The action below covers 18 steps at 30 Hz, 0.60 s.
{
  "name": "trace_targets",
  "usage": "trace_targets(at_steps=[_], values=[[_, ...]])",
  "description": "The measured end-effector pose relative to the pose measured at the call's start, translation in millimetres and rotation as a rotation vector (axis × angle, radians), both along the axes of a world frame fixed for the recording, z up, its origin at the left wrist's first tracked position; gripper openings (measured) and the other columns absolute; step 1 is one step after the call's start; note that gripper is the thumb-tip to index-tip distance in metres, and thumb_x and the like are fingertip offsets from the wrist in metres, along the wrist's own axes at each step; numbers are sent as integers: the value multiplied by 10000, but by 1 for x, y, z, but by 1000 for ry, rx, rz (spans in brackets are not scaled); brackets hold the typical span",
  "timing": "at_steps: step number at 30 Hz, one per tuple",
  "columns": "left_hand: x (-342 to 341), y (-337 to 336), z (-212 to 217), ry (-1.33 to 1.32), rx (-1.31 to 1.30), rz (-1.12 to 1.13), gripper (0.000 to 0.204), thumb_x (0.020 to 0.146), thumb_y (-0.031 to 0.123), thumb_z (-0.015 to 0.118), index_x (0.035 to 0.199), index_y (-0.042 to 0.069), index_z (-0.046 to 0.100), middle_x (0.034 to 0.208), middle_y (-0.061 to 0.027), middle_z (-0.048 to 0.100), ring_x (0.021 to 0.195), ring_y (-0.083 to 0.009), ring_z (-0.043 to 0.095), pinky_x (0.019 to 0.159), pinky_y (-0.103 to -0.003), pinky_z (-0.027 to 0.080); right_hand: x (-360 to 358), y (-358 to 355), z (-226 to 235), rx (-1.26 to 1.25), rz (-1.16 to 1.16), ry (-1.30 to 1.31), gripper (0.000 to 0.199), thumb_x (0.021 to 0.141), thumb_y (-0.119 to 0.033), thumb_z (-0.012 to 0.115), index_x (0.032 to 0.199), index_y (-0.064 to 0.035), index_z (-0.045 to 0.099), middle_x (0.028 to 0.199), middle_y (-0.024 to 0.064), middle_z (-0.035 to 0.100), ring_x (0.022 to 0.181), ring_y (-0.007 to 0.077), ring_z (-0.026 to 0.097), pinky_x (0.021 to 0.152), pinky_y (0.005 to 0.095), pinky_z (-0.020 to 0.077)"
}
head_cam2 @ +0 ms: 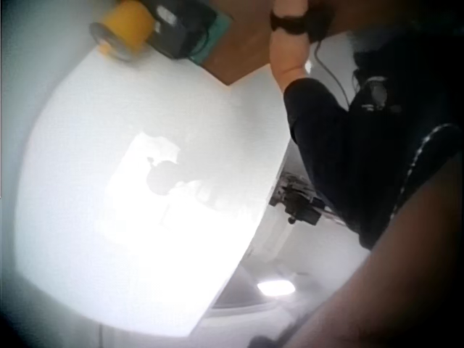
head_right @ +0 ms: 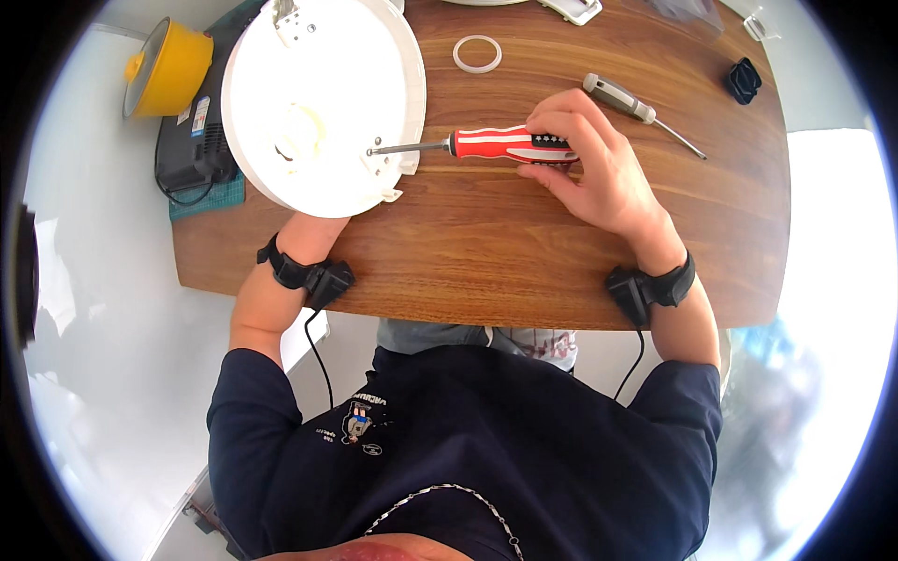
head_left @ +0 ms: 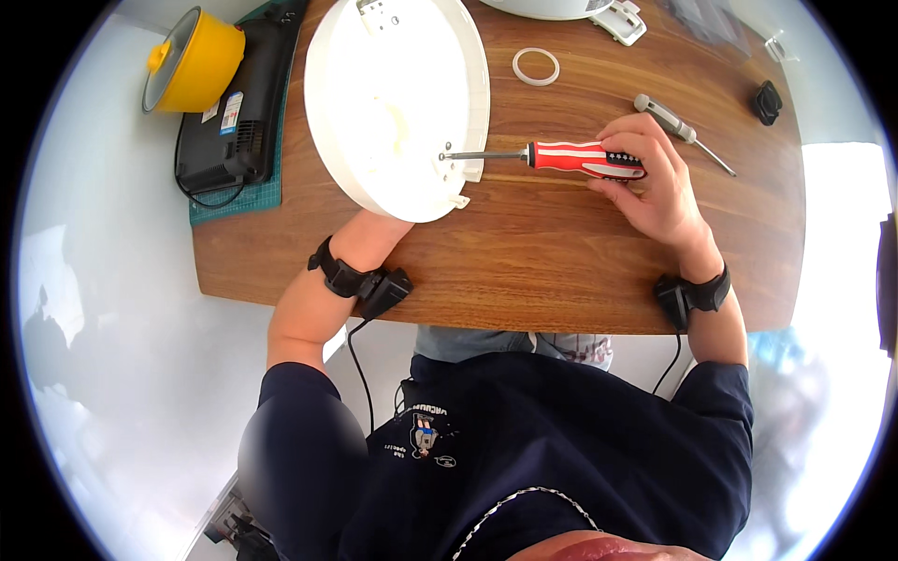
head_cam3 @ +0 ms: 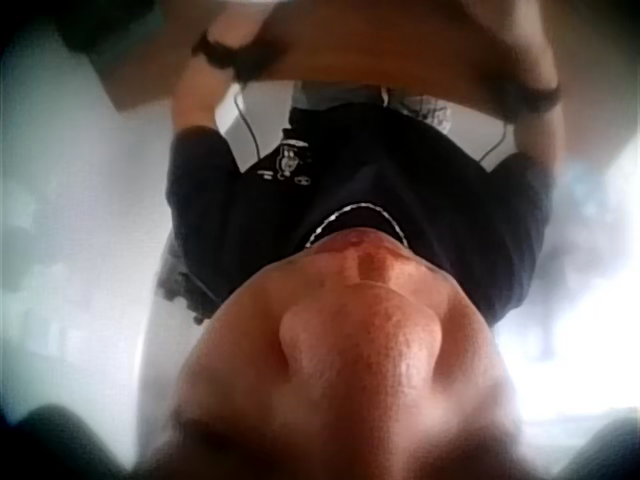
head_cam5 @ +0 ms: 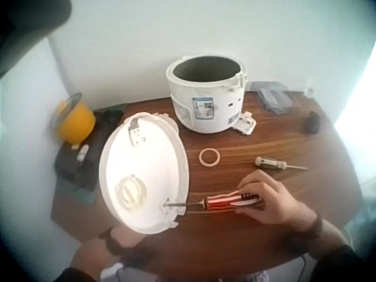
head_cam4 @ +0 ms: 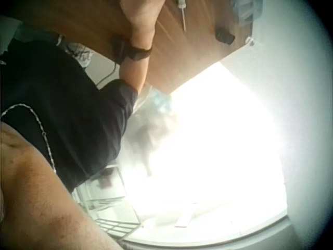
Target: The person assembles a white rice cooker by attaching the lid, inserting a small plastic component, and securing a side panel with a screwdriver. They then handle a yellow pot with a glass lid, using the screwdriver on its lid knob.
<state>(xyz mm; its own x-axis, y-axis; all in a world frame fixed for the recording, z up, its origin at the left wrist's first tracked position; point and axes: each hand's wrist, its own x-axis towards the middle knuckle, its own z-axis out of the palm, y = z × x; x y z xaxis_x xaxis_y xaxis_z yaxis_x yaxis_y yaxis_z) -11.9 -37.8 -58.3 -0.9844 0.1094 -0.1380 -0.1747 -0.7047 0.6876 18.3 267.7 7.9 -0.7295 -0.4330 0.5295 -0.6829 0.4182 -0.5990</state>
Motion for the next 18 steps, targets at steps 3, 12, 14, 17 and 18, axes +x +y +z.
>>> trace_targets(at_steps=[3, 12, 14, 17, 18], values=[[41, -67, 25, -5, -18, -7, 465, 1073, 263, 566, 1482, 69, 460, 1382, -85, 604, 1187, -177, 643, 909, -335, 589, 10, -1, -2, 4, -49, 20, 287, 889, -58, 771, 1119, -14, 605, 927, 90, 627, 770, 250, 649, 727, 304, 538], [18, -43, 16, 32, -22, -8, 462, 1073, 264, 567, 1478, 68, 462, 1377, -84, 606, 1182, -175, 644, 906, -334, 589, 15, -3, 12, -337, -117, -1069, 236, 1075, -258, 578, 1080, -30, 636, 839, 25, 631, 684, 57, 550, 592, 245, 463], [-6, -24, 5, 36, -28, 15, 461, 1073, 264, 567, 1477, 68, 463, 1375, -84, 607, 1180, -175, 644, 906, -333, 589, 18, -13, 10, -211, -103, -690, 188, 994, -185, 685, 1108, -40, 644, 879, 40, 639, 681, 94, 586, 592, 255, 489], [-2, -16, 7, 43, -33, 13, 460, 1073, 264, 567, 1476, 68, 464, 1373, -83, 608, 1178, -174, 645, 905, -333, 589, 12, -10, 4, 31, -14, -80, 342, 854, -104, 807, 1153, -51, 650, 937, 66, 646, 692, 182, 639, 604, 292, 532], [4, -21, 10, 46, -33, 10, 460, 1073, 264, 567, 1475, 68, 464, 1373, -83, 608, 1178, -174, 645, 905, -333, 589, 9, -8, 2, 124, 31, 129, 412, 804, -82, 841, 1169, -53, 652, 956, 75, 648, 698, 217, 656, 610, 308, 547]])
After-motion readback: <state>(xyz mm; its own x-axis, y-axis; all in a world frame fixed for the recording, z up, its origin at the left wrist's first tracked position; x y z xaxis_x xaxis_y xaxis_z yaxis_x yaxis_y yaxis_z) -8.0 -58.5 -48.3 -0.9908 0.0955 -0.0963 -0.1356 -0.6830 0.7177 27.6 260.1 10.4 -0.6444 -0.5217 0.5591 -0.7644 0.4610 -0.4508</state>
